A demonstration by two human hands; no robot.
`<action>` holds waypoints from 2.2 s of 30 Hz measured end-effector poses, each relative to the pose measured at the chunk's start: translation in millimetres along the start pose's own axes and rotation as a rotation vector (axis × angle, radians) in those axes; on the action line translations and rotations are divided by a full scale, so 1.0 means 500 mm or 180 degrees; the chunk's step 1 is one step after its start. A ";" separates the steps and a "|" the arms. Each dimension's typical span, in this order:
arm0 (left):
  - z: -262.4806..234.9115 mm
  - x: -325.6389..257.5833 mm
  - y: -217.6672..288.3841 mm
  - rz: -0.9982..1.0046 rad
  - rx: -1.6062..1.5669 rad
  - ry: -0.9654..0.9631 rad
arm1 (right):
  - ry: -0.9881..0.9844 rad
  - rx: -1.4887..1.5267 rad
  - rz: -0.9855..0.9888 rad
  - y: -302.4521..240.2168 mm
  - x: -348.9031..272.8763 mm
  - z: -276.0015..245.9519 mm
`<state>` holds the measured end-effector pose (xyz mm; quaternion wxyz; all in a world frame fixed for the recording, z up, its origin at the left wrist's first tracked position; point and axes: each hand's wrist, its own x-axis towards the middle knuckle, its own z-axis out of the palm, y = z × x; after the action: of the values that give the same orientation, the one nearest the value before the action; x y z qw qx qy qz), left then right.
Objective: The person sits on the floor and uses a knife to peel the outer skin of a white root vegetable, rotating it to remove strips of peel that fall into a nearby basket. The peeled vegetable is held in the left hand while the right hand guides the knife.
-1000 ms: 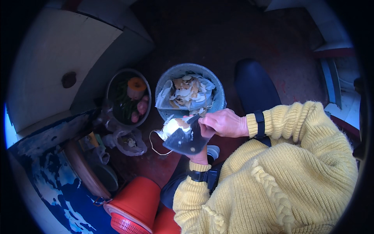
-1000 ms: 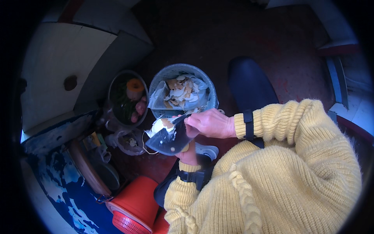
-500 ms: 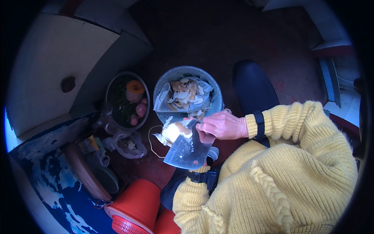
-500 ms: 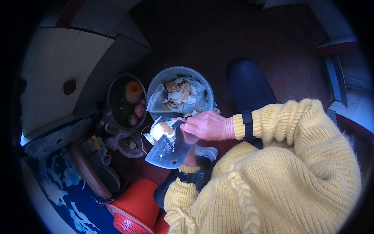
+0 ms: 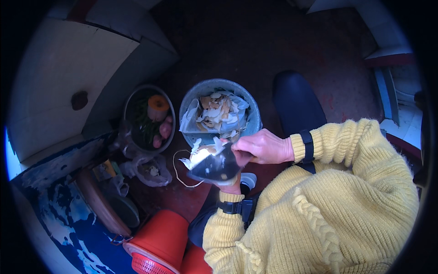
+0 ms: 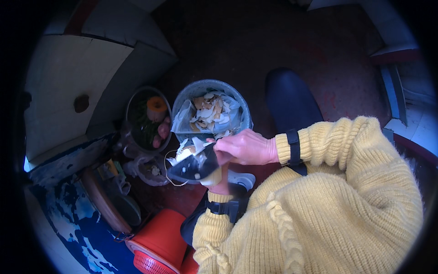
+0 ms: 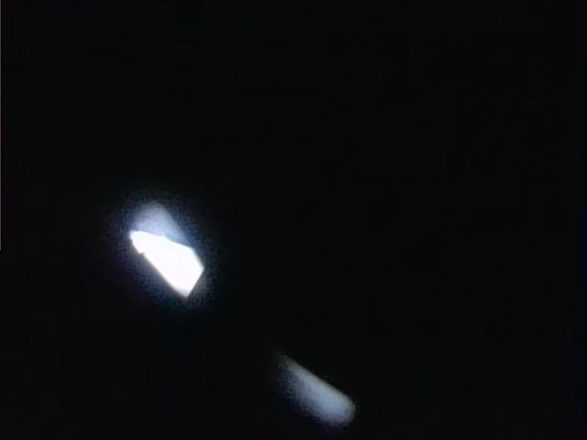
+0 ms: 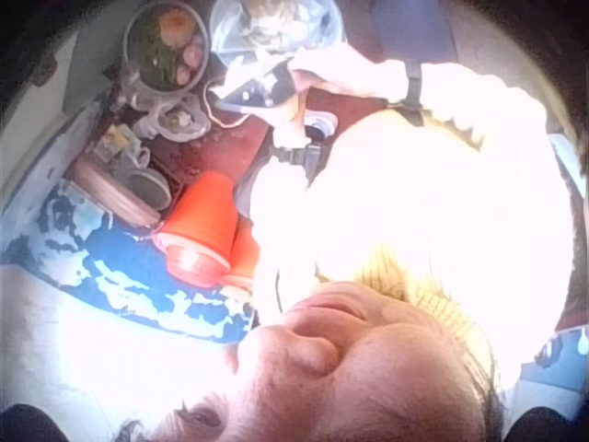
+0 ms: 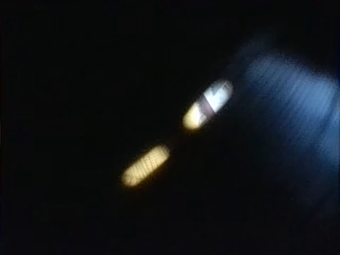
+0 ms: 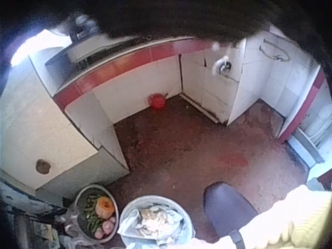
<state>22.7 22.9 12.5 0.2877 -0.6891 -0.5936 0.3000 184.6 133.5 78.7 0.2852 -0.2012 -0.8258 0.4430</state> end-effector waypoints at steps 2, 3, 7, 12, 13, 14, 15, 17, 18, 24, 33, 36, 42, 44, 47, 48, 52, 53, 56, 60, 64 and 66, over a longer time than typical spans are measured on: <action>-0.008 -0.008 0.017 -0.0497 -0.2501 0.0622 | 0.0100 -0.0335 -0.0444 -0.003 0.002 0.001; -0.010 -0.010 0.023 -0.0574 -0.2899 0.0590 | 0.0157 -0.0562 -0.0635 -0.002 0.003 0.002; -0.024 -0.022 0.026 -0.0639 -0.3249 0.0689 | 0.0131 -0.0914 -0.0854 0.009 0.000 0.003; -0.008 -0.021 0.009 -0.1906 -0.3491 0.1122 | -0.0184 -0.0259 -0.0025 0.031 -0.010 -0.006; 0.004 -0.017 0.004 -0.2059 -0.3935 0.1080 | -0.0264 0.0110 0.0136 0.031 -0.012 -0.008; 0.015 -0.016 0.004 -0.2067 -0.4175 0.0929 | -0.0288 0.0102 0.0185 0.031 -0.013 -0.012; 0.027 -0.017 0.001 -0.2010 -0.4453 0.0695 | -0.0326 0.0143 0.0230 0.029 -0.014 -0.014; 0.051 -0.022 0.000 -0.1660 -0.4643 0.0213 | -0.0324 0.0097 0.0217 0.023 -0.011 -0.019; 0.059 -0.029 0.003 -0.1358 -0.4570 -0.0018 | -0.0297 0.0008 0.0156 0.020 -0.008 -0.022; 0.099 -0.040 0.091 -0.0151 -0.3707 -0.0358 | -0.0079 -0.0086 -0.0515 0.004 0.002 -0.029; 0.058 -0.065 0.013 -0.1154 -0.6867 -0.1068 | -0.0373 -0.0242 -0.0150 0.056 -0.017 -0.042; 0.028 -0.034 -0.012 -0.2957 -1.1405 -0.1058 | -0.0540 -0.0032 0.0301 0.067 -0.027 -0.049; 0.002 -0.006 -0.031 -0.2727 -1.2679 -0.1082 | -0.0669 0.0521 0.1013 0.052 -0.014 -0.057; -0.006 -0.005 -0.034 -0.2992 -1.2379 -0.1371 | -0.0475 0.0301 0.0823 0.035 -0.011 -0.063; -0.018 -0.008 -0.037 -0.3367 -1.1332 -0.1826 | -0.0179 -0.0143 0.0206 0.008 -0.013 -0.068; -0.022 -0.015 -0.040 -0.3243 -1.1106 -0.1991 | -0.0137 -0.0216 0.0048 0.002 -0.013 -0.064; -0.030 -0.049 -0.055 -0.1962 -1.0409 -0.2167 | -0.0020 -0.0380 -0.0393 -0.017 -0.014 -0.051; -0.031 -0.055 -0.055 -0.1764 -1.0294 -0.2172 | -0.0049 -0.0358 -0.0402 -0.017 -0.014 -0.048; -0.030 -0.066 -0.056 -0.1416 -1.0064 -0.2145 | -0.0102 -0.0327 -0.0383 -0.018 -0.015 -0.039; -0.029 -0.067 -0.053 -0.1146 -0.9902 -0.2050 | -0.0111 -0.0540 -0.0332 -0.016 -0.022 -0.021; -0.011 -0.051 -0.023 -0.1444 -1.0275 -0.1663 | 0.0026 -0.0340 -0.0134 0.009 -0.020 -0.010; 0.010 -0.041 -0.002 -0.2054 -1.0965 -0.1185 | -0.0251 -0.0335 0.0176 0.021 -0.025 -0.014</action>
<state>15.8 3.1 11.4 0.7236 0.0071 0.3286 0.6070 199.4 136.2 69.3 0.2291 -0.2210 -0.8527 0.4143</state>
